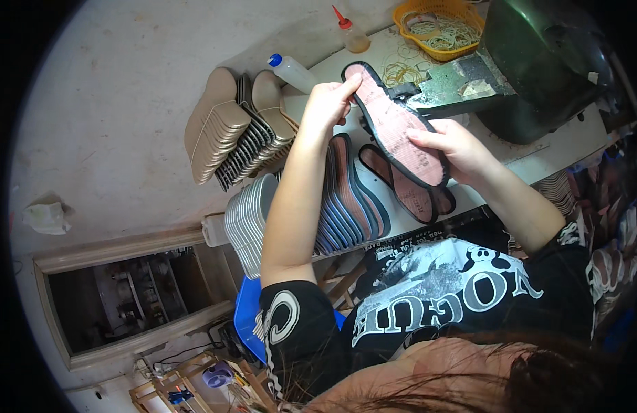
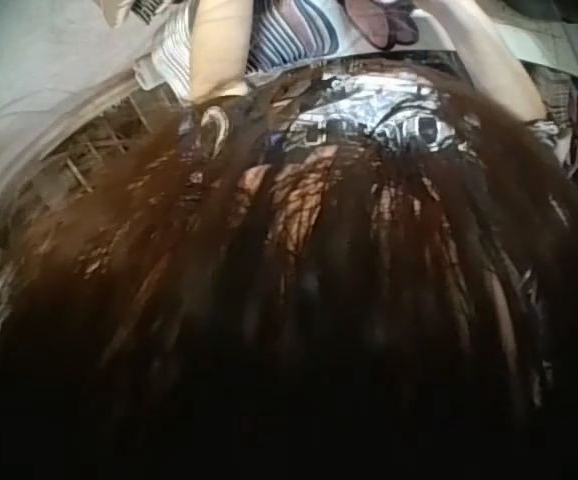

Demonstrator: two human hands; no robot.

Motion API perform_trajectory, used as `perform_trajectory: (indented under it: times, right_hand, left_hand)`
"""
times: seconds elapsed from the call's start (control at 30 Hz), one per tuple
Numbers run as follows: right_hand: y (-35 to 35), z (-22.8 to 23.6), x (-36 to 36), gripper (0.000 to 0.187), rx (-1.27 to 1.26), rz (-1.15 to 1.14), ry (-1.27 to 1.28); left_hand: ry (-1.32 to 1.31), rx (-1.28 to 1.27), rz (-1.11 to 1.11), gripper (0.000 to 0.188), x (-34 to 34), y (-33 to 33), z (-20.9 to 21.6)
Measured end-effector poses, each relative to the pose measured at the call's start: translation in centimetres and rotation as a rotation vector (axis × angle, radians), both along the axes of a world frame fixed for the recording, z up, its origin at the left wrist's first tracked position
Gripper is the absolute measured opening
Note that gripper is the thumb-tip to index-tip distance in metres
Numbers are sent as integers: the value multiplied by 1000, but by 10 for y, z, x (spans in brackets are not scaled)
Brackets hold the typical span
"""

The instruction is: Assembling, inspecting, and organizing shoe soles at a manufacturing workstation.

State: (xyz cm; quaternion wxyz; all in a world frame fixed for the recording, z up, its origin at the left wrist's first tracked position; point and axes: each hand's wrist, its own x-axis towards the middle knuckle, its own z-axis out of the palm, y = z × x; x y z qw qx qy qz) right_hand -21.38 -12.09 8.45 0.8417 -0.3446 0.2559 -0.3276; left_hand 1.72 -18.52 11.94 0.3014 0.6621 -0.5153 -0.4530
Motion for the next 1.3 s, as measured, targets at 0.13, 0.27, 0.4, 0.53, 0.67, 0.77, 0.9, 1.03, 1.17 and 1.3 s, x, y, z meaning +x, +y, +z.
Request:
perform_trajectory:
  times: [0.13,0.27,0.4,0.53,0.67,0.77,0.9,1.03,1.17,1.3]
  right_hand:
    - [24,-10,9,34,-115,102,93]
    - [56,6,4,25,-310,162,169]
    - [55,47,2,24,-761,-192,418]
    - [52,63,3,20,-1268,-298,626]
    - [54,80,-3,14,-1727,-233,814]
    - [53,82,-2,13,-1919,-143,936]
    - [31,69,0,13,-1232,-98,626]
    - [26,54,-2,15,-435,179,389]
    - [30,47,-2,16,-645,154,366]
    - [28,50,1,17,-712,111,427]
  left_hand:
    - [452,-196,148,26,-10,45,-7]
    - [857,-387,261,28,-36,120,-3]
    - [692,-558,290,29,-54,150,1]
    - [668,-665,204,30,-70,166,4]
    - [425,-752,178,33,-73,176,0]
    - [216,-746,161,34,-77,181,-3]
    - [371,-727,238,24,-74,177,-8]
    - [567,-765,270,22,-83,176,-10]
    - [361,-792,262,22,-82,175,-10]
    - [190,-871,315,21,-85,174,-19]
